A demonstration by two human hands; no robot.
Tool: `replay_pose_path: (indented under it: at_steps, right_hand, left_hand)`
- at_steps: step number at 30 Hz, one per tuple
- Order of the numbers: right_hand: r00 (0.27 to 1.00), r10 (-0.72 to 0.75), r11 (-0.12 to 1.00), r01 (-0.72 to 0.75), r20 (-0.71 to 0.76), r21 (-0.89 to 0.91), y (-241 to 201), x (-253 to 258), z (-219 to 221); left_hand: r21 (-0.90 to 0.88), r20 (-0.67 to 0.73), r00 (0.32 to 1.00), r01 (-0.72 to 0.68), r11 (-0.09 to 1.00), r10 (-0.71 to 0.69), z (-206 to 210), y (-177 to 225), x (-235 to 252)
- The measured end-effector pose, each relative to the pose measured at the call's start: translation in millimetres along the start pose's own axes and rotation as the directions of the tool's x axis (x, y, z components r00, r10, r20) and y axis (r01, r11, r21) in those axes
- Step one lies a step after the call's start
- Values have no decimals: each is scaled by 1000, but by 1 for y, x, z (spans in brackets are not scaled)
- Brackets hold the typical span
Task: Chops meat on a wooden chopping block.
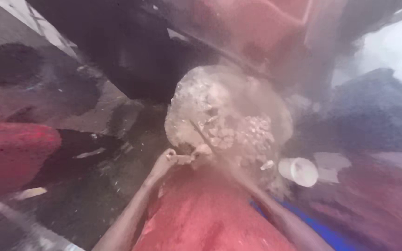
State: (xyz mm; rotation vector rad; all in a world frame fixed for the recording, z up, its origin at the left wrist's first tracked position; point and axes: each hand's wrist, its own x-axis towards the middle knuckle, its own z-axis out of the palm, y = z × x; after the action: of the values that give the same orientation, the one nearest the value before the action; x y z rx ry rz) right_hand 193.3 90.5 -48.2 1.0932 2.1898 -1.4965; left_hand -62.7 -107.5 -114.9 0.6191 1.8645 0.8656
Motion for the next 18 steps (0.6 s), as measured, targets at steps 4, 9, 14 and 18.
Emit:
replay_pose_path:
  at_steps: [4, 9, 14, 18]
  right_hand:
    - [998, 40, 999, -40, -47, -5, 25, 4, 17]
    - [995, -20, 997, 28, -102, 78, -27, -24, 4]
    - [990, 62, 991, -76, 124, 112, 3, -6, 22]
    - [993, 112, 994, -112, 42, -11, 25, -11, 28]
  left_hand:
    - [-47, 35, 999, -18, 999, 20, 2, -3, -5]
    - [-194, 228, 974, 33, 981, 12, 10, 0, -18]
    - [-116, 170, 985, 6, 993, 14, 16, -1, -14]
    - [-102, 22, 1000, -20, 995, 22, 7, -5, -16]
